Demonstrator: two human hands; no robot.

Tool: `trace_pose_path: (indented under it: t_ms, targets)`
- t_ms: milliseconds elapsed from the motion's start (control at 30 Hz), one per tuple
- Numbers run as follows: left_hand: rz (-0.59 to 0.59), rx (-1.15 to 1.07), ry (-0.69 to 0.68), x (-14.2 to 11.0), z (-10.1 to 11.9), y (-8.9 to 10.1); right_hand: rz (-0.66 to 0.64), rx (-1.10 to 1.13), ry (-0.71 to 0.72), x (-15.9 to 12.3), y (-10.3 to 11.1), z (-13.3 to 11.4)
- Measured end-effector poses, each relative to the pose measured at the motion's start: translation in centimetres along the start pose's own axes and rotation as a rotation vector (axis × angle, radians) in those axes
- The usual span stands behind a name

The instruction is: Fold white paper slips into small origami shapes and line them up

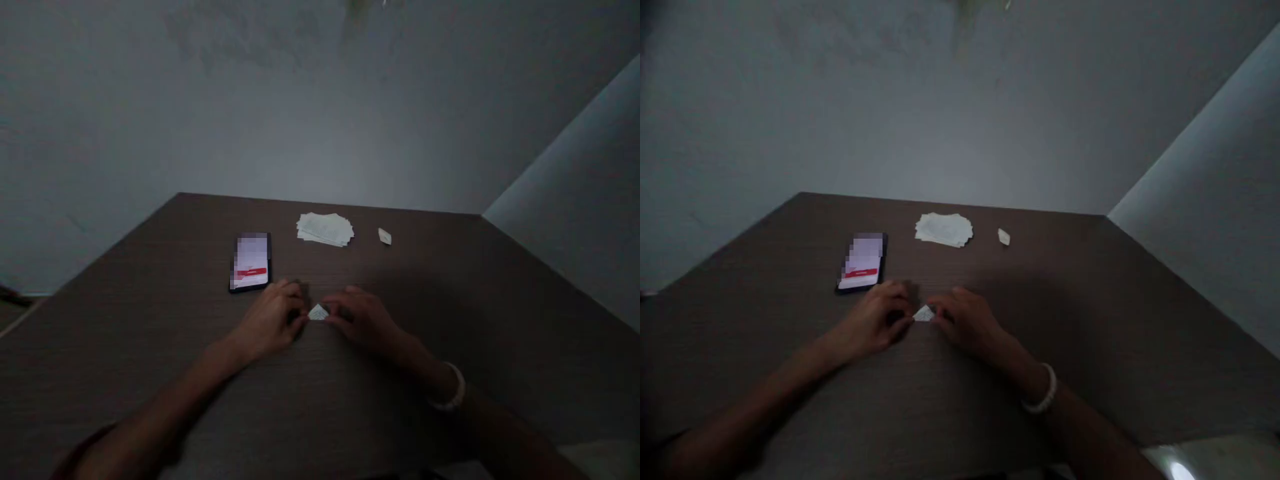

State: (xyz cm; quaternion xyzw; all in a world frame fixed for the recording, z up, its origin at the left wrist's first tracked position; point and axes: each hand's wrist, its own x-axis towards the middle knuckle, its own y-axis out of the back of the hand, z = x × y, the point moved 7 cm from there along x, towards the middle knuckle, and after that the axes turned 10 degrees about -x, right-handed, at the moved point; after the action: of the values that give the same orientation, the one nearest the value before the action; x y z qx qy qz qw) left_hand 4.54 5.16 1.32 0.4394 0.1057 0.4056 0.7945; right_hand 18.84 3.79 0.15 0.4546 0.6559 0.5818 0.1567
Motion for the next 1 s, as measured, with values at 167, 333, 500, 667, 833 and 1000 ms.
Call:
trace_pose_path:
  t_ms: [167, 333, 500, 667, 833, 1000]
  targets:
    - [0.019, 0.009, 0.038, 0.0, -0.4, 0.0, -0.006, 0.063, -0.109, 0.4, 0.3, -0.1]
    - [0.063, -0.028, 0.116, 0.2, -0.8, 0.1, 0.005, 0.105, -0.178, 0.5, 0.1, 0.2]
    - [0.084, -0.03, 0.181, 0.3, -1.2, 0.0, 0.01, 0.098, -0.193, 0.7, 0.1, 0.2]
    - [0.089, 0.021, 0.23, 0.3, -1.3, 0.0, 0.003, 0.089, -0.201, 0.8, 0.2, 0.1]
    - [0.088, 0.046, 0.329, 0.3, -1.6, 0.0, -0.002, 0.005, -0.119, 0.6, 0.1, -0.5]
    - [0.052, 0.031, 0.393, 0.2, -2.0, 0.1, -0.025, -0.085, 0.029, 0.6, -0.2, -1.2]
